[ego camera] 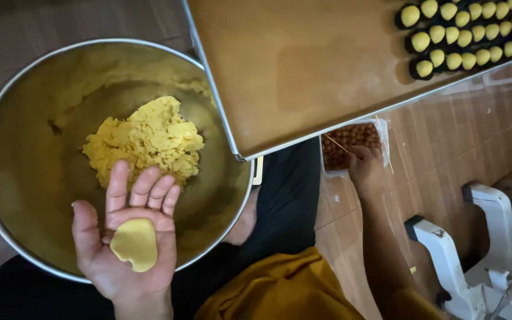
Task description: The person takes pieces of dough from a bowl, flattens them, and places a small brown ball from a container into the center. They then fold the dough around the ball, roll it into a sphere between their palms, and place the finished pastry onto a tray.
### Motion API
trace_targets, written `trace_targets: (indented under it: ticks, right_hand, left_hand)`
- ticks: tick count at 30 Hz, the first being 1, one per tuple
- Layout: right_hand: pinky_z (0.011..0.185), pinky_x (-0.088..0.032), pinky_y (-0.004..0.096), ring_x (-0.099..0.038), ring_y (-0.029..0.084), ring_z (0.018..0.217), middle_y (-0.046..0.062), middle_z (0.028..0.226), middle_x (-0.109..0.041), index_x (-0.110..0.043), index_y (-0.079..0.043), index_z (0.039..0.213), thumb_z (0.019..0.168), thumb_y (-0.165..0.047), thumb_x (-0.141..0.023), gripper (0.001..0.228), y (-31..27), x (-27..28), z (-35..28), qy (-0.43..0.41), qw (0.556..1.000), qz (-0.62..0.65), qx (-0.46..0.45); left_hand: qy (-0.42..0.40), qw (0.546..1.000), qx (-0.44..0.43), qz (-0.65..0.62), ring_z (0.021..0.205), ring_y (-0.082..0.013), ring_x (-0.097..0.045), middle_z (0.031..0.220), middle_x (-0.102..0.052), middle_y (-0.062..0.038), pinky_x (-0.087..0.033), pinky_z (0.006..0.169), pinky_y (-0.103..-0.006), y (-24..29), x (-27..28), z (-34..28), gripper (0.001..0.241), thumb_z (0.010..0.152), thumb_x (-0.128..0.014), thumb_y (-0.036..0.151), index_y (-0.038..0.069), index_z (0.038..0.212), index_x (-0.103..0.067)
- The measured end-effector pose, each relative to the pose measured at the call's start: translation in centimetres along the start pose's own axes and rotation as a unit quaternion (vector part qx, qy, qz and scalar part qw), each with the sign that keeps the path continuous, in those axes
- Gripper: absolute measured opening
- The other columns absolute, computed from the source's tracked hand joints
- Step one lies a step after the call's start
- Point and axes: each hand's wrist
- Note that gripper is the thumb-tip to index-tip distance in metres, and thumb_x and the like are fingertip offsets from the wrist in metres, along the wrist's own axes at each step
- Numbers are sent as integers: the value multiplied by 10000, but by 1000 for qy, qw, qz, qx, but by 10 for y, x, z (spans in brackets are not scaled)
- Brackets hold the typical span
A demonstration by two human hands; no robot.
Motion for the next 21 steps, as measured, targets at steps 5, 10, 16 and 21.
trace_targets:
  ticks: [5,10,16,21]
  right_hand:
    - [846,-561,500,-669,382,1008,164,1087,-715,-782,-141,1029,934,-189,-680,147,25,-9,-4,-38,990,-120,-56]
    - [828,-552,519,-655,386,1006,160,1075,-716,-777,-152,1002,917,-232,-687,148,38,-12,-8,-58,985,-142,-76]
    - [823,-554,517,-659,378,976,133,1037,-726,-757,-156,978,923,-224,-699,105,35,-2,-10,-22,989,-137,-41]
    - [708,-545,498,-676,375,867,137,1033,-720,-762,-148,1071,958,-208,-687,149,30,6,-9,-3,998,-47,-53]
  left_hand:
    - [-5,999,0,-34,1201,-392,-537,1329,-629,-279,-323,1289,-563,0,5,-1,631,1169,-394,566,9,1400,-580]
    - [1,1000,5,-27,1172,-361,-533,1281,-630,-238,-336,1220,-518,1,8,0,607,1144,-415,543,13,1353,-625]
    - [14,1000,3,2,1150,-326,-532,1228,-622,-191,-340,1208,-495,3,9,0,560,1142,-436,539,36,1292,-631]
    - [5,1000,1,2,1142,-314,-531,1209,-620,-175,-341,1152,-463,3,11,-2,540,1136,-422,516,43,1288,-633]
Point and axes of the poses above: each hand's wrist, its own z-axis towards the middle knuckle, its own x-axis out of the back of the hand, y = z × x
